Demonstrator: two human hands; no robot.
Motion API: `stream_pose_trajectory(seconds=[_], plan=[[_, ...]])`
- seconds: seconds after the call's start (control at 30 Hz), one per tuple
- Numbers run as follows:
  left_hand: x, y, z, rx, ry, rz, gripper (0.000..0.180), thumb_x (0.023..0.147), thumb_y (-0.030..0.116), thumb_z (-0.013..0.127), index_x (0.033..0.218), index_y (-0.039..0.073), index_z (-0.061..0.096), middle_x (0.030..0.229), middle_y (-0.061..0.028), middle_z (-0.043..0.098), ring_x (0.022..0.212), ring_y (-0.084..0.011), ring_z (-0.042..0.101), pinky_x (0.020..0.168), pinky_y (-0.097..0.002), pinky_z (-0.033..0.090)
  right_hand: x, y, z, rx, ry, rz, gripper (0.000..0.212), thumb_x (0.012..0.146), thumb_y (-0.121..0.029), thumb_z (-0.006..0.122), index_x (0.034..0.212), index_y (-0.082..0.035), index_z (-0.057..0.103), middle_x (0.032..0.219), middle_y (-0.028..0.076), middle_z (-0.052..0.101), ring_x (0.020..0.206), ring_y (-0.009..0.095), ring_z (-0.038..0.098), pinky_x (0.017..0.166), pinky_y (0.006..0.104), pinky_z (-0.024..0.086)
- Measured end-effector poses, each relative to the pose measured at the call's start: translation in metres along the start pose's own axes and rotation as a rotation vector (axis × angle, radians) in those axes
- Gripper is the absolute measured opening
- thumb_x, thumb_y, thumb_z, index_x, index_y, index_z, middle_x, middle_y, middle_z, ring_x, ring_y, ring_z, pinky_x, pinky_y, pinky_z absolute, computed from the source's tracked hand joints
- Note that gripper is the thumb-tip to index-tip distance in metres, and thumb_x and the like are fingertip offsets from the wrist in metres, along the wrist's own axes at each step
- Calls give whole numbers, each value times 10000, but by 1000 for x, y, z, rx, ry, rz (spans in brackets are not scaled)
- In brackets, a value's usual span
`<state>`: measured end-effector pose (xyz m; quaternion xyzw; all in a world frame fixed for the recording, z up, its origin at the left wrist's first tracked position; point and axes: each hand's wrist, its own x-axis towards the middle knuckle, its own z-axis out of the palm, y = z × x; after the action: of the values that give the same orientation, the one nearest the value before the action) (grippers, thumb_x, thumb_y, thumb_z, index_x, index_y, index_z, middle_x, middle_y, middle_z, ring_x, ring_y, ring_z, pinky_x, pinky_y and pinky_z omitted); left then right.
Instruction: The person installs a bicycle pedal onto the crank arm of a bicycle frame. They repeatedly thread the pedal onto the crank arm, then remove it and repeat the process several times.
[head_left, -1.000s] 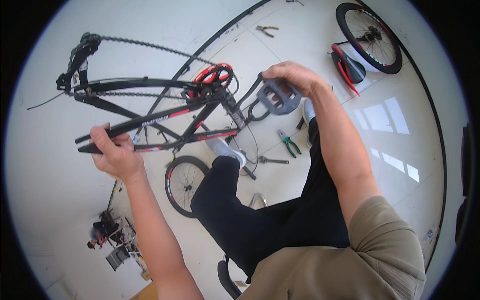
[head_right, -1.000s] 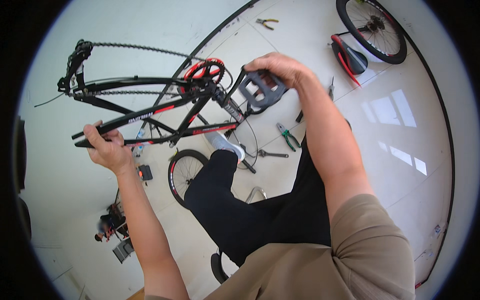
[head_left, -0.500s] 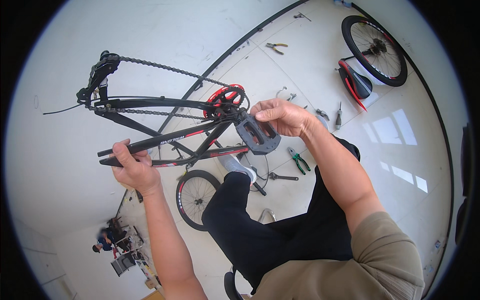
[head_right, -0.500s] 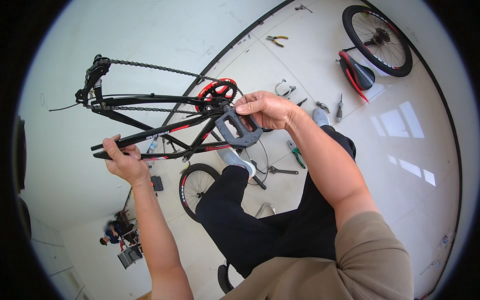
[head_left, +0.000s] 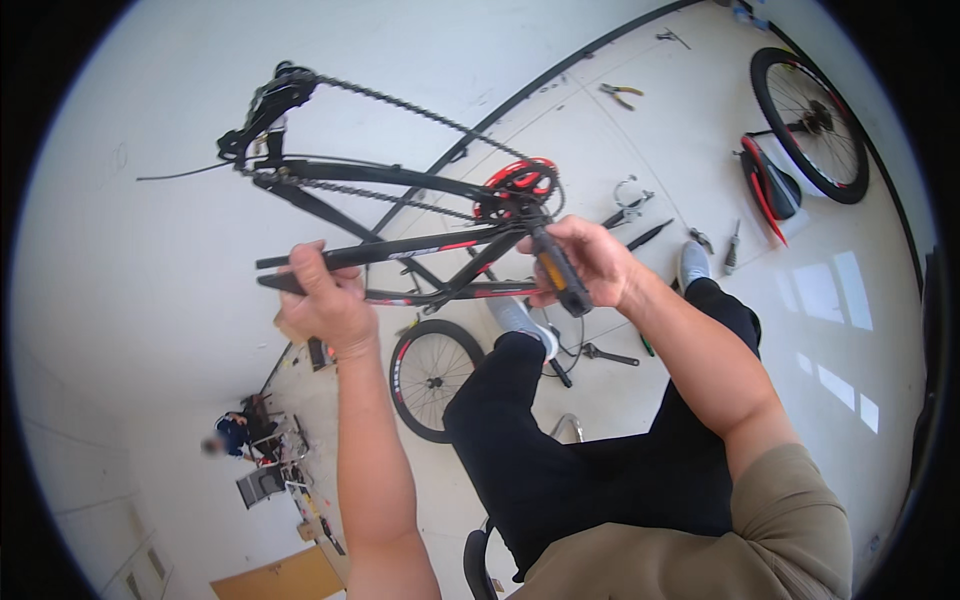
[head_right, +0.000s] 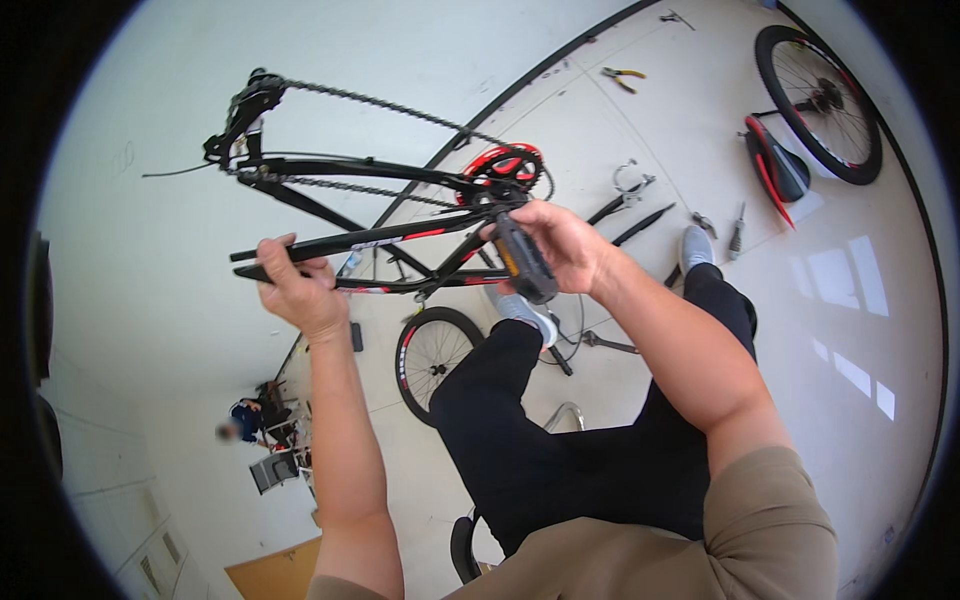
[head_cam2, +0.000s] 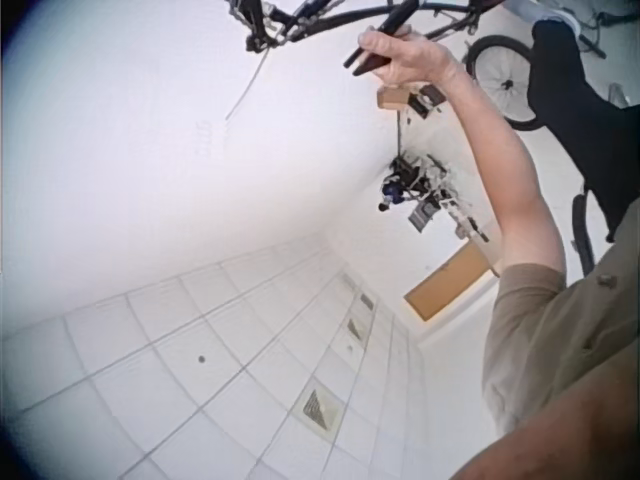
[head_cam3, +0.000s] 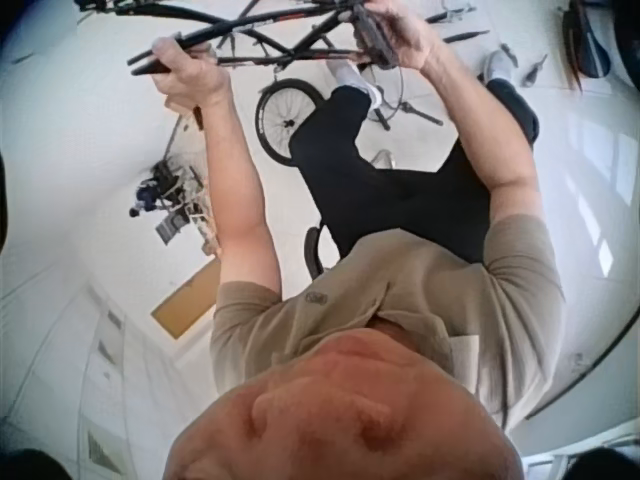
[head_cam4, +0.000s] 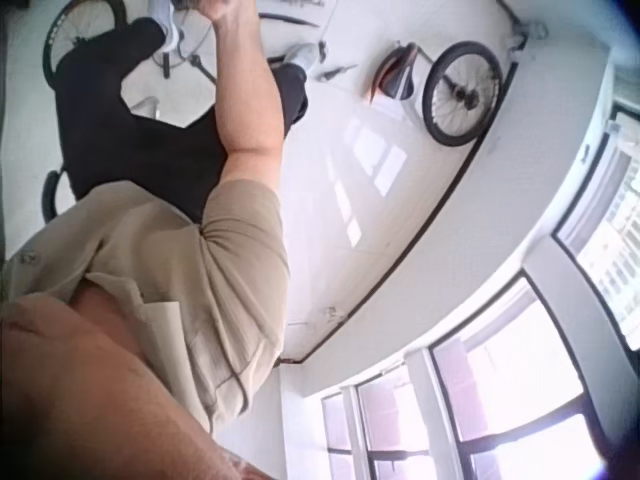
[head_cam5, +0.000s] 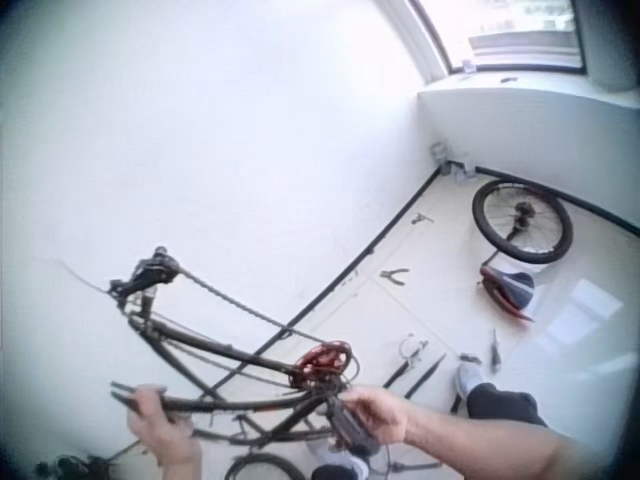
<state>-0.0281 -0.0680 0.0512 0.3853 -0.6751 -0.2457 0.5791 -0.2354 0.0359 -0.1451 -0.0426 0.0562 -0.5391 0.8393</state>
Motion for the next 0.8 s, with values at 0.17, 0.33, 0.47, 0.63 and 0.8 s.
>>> stream_pose_trajectory(seconds=[0.17, 0.33, 0.47, 0.63, 0.8], plan=[[1, 1, -7, -121, -62, -52, 446, 970, 419, 683, 952, -19, 597, 626, -56, 570, 524, -97, 540, 481, -213, 418, -1, 0, 11, 35, 105, -50, 358, 898, -310, 598, 1032, 5, 701, 910, 147, 674, 721, 235, 623, 873, 547, 569], [-1, 4, -7, -93, -55, -52, 480, 967, 447, 673, 957, -26, 586, 631, -62, 571, 529, -103, 544, 489, -219, 423, -4, -16, 7, -16, 254, -26, 282, 846, -241, 646, 945, 16, 705, 918, 146, 704, 736, 250, 682, 781, 487, 608], [0, 1, -5, -53, -38, -19, 529, 973, 507, 634, 954, -19, 574, 579, -54, 537, 438, -88, 431, 410, -226, 323, -20, -38, 8, -182, 349, -50, 265, 808, -210, 696, 939, 21, 698, 849, 129, 735, 673, 228, 716, 667, 386, 626], [0, 3, 0, -35, -26, -24, 519, 980, 507, 619, 933, -9, 571, 559, -51, 524, 399, -83, 381, 375, -230, 281, -36, -60, -1, -420, 582, -137, 243, 788, -216, 699, 902, -2, 706, 829, 95, 729, 618, 176, 683, 576, 318, 590], [2, 1, 0, -68, -22, -19, 476, 985, 470, 625, 886, 7, 576, 561, -44, 526, 408, -76, 392, 383, -224, 286, -54, -85, -14, -680, 736, -118, 237, 789, -216, 688, 896, -5, 706, 806, 96, 716, 603, 169, 668, 569, 304, 582]])
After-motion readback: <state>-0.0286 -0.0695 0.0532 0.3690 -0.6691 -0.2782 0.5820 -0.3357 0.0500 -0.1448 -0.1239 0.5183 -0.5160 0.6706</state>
